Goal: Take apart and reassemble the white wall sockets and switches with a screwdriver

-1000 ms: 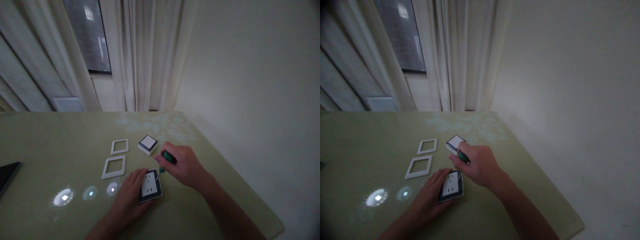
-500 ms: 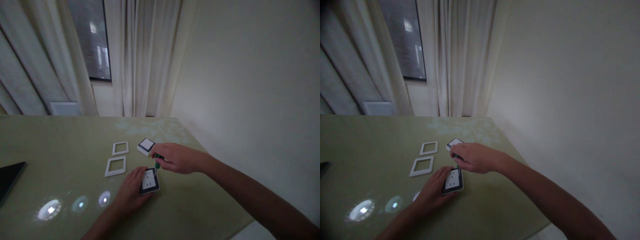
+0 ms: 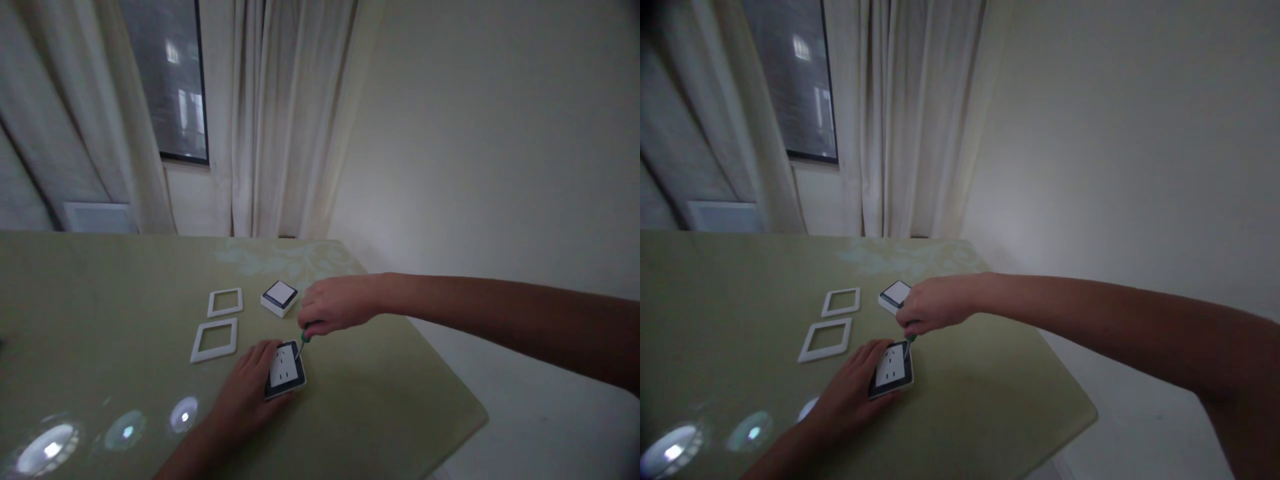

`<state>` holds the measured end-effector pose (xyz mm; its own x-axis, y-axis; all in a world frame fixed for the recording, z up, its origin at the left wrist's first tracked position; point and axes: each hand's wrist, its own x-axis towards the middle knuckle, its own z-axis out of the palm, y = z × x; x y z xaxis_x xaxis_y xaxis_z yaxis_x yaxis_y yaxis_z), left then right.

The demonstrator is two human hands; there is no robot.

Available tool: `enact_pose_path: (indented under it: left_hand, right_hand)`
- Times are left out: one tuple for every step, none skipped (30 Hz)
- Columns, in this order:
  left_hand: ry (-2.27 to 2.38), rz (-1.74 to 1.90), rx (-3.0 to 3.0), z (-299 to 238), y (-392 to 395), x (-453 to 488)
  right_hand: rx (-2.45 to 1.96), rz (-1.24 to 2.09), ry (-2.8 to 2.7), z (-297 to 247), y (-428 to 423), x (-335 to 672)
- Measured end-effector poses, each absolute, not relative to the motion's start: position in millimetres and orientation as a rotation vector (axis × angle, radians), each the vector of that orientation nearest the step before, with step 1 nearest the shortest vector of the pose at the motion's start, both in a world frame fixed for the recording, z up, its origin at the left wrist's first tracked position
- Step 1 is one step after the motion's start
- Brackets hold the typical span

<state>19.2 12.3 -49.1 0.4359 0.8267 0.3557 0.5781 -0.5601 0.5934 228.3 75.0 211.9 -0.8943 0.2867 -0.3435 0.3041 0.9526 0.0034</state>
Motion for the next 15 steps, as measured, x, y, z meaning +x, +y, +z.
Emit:
enact_pose_path:
  left_hand:
    - [1.190, 0.880, 2.303, -48.8, 12.4, 19.2]
    - [1.190, 0.872, 2.299, -48.9, 12.4, 19.1]
    - [1.192, 0.863, 2.295, -49.3, 12.3, 18.8]
    - [1.194, 0.848, 2.292, -49.9, 12.0, 18.5]
    - [1.198, 0.830, 2.289, -50.8, 11.5, 18.1]
    - [1.205, 0.812, 2.285, -51.6, 10.8, 17.8]
    - [1.210, 0.794, 2.281, -52.4, 10.0, 17.6]
    - [1.213, 0.780, 2.277, -52.9, 9.0, 17.4]
    - [1.210, 0.770, 2.275, -52.9, 8.1, 17.4]
    - [1.204, 0.764, 2.274, -52.3, 7.2, 17.5]
    - [1.194, 0.760, 2.273, -51.3, 6.5, 17.6]
    - [1.181, 0.759, 2.273, -49.8, 6.1, 17.8]
    - [1.168, 0.761, 2.271, -48.1, 5.8, 17.9]
    - [1.158, 0.764, 2.269, -46.3, 5.7, 18.0]
    - [1.149, 0.769, 2.266, -44.7, 5.7, 18.1]
  right_hand:
    - [0.448, -0.123, 2.723, 213.9, 76.4, 228.6]
    - [0.541, -0.183, 2.661, 215.5, 78.5, 228.4]
    - [0.674, -0.239, 2.577, 216.4, 81.2, 227.7]
    - [0.810, -0.284, 2.483, 216.6, 84.3, 226.4]
    - [0.915, -0.312, 2.396, 216.0, 87.4, 224.5]
    - [0.979, -0.318, 2.336, 214.9, 89.9, 222.1]
    - [1.000, -0.300, 2.313, 213.4, 91.4, 219.2]
    - [0.991, -0.272, 2.319, 212.0, 91.5, 216.0]
    - [0.989, -0.246, 2.331, 210.9, 90.1, 212.8]
    - [0.956, -0.203, 2.355, 210.4, 87.3, 209.8]
    - [0.872, -0.141, 2.393, 210.5, 83.3, 207.2]
    - [0.740, -0.064, 2.435, 211.2, 78.8, 205.3]
    - [0.504, 0.053, 2.479, 212.5, 74.3, 204.0]
    - [0.266, 0.158, 2.507, 213.9, 70.5, 203.2]
    - [0.069, 0.237, 2.510, 215.4, 67.6, 202.6]
